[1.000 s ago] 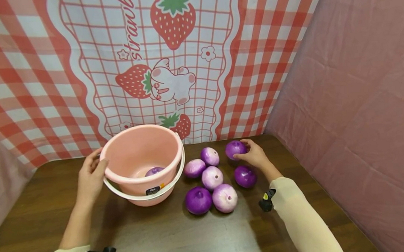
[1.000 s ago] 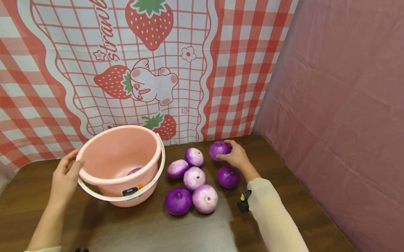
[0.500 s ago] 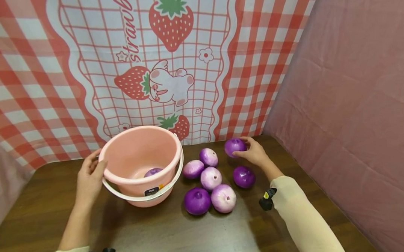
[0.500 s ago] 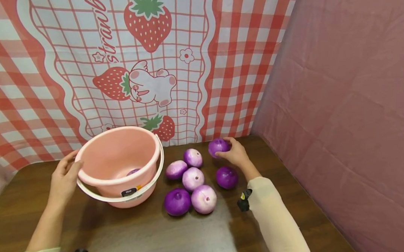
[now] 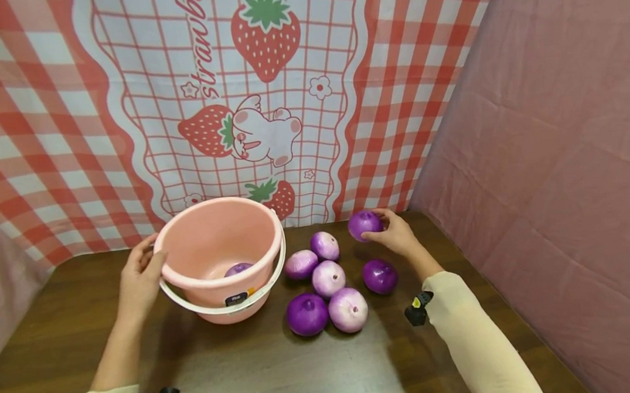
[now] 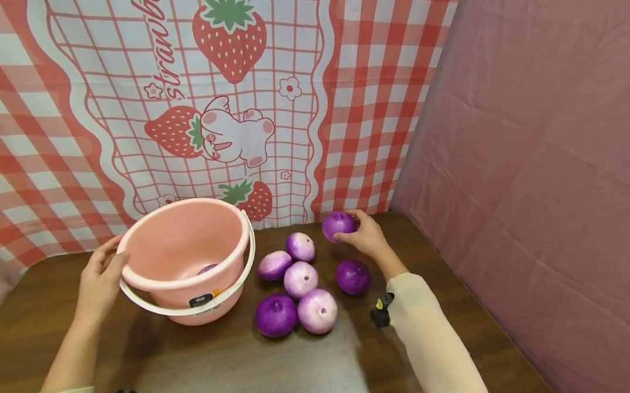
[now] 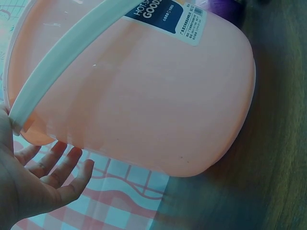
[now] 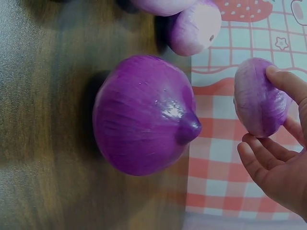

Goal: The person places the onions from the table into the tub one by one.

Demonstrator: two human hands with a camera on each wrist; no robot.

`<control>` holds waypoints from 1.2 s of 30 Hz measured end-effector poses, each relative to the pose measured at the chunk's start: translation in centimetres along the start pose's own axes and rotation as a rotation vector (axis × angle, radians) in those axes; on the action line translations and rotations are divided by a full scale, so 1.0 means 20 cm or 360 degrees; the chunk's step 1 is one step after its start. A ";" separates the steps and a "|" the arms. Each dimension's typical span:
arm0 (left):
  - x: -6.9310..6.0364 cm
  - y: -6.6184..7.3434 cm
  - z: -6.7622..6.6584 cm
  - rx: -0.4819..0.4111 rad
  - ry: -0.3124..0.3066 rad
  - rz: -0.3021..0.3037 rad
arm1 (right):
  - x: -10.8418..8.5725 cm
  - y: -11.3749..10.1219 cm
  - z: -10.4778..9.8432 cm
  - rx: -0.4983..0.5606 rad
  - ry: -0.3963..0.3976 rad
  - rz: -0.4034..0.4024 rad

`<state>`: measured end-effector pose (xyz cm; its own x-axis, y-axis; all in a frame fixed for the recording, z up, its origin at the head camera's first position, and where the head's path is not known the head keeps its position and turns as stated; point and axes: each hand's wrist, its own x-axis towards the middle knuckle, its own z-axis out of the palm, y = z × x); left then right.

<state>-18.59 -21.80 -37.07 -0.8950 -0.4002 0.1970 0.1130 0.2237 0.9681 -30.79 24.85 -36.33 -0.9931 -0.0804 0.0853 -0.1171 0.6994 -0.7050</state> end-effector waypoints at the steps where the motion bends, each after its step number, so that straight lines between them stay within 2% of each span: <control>1: 0.00 0.00 0.00 -0.0002 0.0002 0.0001 | 0.00 0.00 0.00 0.0005 -0.0001 -0.0004; 9: 0.00 0.00 0.01 -0.0004 0.0012 -0.0002 | 0.01 -0.04 -0.02 0.0023 0.0001 -0.0028; 17: 0.00 0.00 0.01 -0.0073 0.0012 -0.0004 | 0.00 -0.07 -0.04 0.0033 0.0000 -0.0047; 28: 0.00 0.00 0.00 -0.0011 0.0012 0.0014 | -0.01 -0.14 -0.04 0.0068 0.0018 -0.0121; 36: 0.00 0.00 0.00 -0.0071 0.0023 -0.0002 | -0.01 -0.18 -0.04 0.0065 0.0017 -0.0155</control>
<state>-18.54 -21.69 -37.00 -0.8890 -0.4132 0.1974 0.1310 0.1836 0.9742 -30.22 22.89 -33.36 -0.9770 -0.1389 0.1619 -0.2132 0.6592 -0.7211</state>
